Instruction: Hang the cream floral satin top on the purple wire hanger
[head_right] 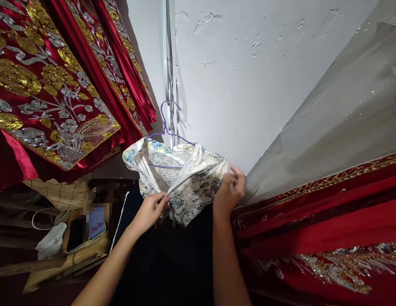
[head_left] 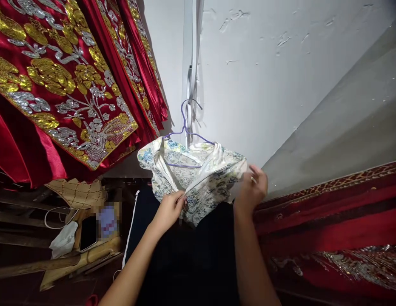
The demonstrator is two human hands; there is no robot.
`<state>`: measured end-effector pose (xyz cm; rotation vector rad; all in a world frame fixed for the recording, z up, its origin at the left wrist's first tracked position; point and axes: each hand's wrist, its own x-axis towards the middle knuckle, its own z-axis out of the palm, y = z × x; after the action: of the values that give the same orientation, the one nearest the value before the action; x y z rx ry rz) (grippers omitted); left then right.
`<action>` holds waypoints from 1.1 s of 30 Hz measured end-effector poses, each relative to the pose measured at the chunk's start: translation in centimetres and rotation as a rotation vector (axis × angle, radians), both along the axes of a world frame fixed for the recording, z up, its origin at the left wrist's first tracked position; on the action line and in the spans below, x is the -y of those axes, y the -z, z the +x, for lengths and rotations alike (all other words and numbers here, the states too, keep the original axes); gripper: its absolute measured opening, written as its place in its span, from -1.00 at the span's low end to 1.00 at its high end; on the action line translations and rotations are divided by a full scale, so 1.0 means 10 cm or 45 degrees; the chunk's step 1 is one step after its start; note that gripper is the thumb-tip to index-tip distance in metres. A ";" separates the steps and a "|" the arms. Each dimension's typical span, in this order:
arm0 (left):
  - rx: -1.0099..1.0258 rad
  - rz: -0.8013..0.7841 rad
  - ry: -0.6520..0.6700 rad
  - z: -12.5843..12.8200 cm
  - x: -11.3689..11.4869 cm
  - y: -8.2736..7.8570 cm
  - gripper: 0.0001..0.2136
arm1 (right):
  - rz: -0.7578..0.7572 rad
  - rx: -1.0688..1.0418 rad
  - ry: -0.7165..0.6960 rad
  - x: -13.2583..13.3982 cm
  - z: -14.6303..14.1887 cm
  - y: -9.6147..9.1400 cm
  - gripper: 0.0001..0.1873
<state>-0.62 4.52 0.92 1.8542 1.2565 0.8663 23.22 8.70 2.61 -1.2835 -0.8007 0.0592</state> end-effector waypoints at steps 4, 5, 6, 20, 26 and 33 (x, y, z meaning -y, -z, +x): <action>0.319 -0.150 -0.014 0.07 0.07 0.04 -0.72 | -0.096 0.006 -0.226 0.36 -0.41 0.52 -0.83; 0.395 -0.171 -0.017 0.09 0.09 0.04 -0.70 | -0.198 0.091 -0.581 0.42 -0.50 0.59 -0.87; 0.471 -0.184 -0.021 0.12 0.10 0.04 -0.70 | -0.289 0.170 -0.897 0.46 -0.58 0.64 -0.88; 1.236 -0.143 -0.224 0.36 -0.27 -0.69 -0.52 | -0.501 0.464 -1.058 0.27 -0.99 0.77 -0.83; 1.225 0.156 -0.114 0.27 -0.45 -1.38 -0.57 | -0.518 0.505 -1.097 0.03 -0.95 0.82 -0.73; 1.004 0.100 -0.019 0.24 -0.38 -1.21 -0.65 | -0.286 0.249 -0.982 0.07 -0.79 0.29 -0.70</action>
<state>1.80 8.31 13.04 1.3238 0.7366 1.4761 15.36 7.97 -0.25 -1.1305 -1.4555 0.6636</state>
